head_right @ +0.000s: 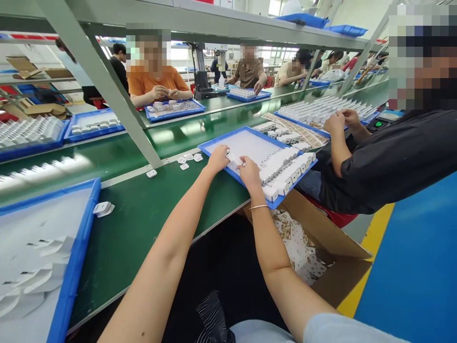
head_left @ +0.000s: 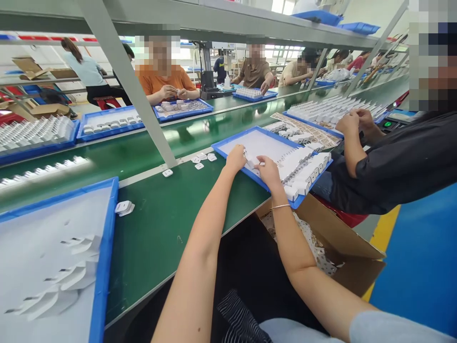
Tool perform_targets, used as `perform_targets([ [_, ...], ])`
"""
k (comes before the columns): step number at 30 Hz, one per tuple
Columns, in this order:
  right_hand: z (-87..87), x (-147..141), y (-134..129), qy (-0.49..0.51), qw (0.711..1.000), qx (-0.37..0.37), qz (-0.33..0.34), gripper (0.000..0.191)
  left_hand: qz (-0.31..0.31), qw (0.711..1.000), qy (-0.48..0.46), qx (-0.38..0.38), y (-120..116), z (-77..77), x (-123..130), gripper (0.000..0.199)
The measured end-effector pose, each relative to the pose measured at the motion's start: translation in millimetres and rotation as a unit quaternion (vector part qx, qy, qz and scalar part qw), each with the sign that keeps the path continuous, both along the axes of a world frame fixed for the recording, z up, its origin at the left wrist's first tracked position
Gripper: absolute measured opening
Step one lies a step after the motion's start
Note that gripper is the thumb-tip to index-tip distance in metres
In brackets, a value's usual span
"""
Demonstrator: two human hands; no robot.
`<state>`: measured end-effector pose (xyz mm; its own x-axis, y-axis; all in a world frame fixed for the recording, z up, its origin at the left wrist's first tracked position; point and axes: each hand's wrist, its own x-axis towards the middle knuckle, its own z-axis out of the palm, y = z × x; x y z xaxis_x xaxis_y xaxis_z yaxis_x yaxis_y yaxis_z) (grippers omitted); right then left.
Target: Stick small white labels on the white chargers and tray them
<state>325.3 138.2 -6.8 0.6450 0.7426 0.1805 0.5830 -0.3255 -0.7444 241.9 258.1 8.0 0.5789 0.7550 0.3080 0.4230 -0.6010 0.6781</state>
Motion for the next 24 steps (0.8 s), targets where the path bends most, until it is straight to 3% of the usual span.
perform_targets([
  [3, 5.6, -4.9, -3.5, -0.002, 0.999, 0.052, -0.01, 0.042, 0.041, 0.998, -0.051, 0.007, 7.1, 0.1, -6.2, 0.033],
  [7, 11.7, -12.3, -12.4, -0.003, 0.984, 0.177, 0.015, 0.044, 0.09, 0.988, -0.124, 0.014, -3.9, 15.1, -35.2, 0.044],
  [11, 13.2, -28.4, -23.1, 0.019, 0.949, 0.308, 0.063, 0.039, 0.055, 0.966, -0.245, 0.057, -53.7, 25.1, -92.8, 0.042],
  [14, 13.1, -52.5, -29.6, 0.038, 0.93, 0.345, 0.117, 0.034, 0.069, 0.96, -0.258, 0.088, -105.8, 17.4, -145.9, 0.038],
  [16, 13.3, -73.7, -34.0, 0.094, 0.911, 0.347, 0.201, 0.032, 0.113, 0.963, -0.232, 0.077, -136.5, 6.4, -178.6, 0.041],
  [19, 14.5, -107.1, -41.7, 0.194, 0.882, 0.269, 0.335, 0.032, 0.178, 0.961, -0.201, 0.072, -168.6, -11.4, -214.8, 0.046],
  [24, 18.7, -149.0, -56.4, 0.177, 0.883, 0.192, 0.39, 0.024, 0.188, 0.956, -0.186, 0.128, -194.3, -23.1, -238.2, 0.052],
])
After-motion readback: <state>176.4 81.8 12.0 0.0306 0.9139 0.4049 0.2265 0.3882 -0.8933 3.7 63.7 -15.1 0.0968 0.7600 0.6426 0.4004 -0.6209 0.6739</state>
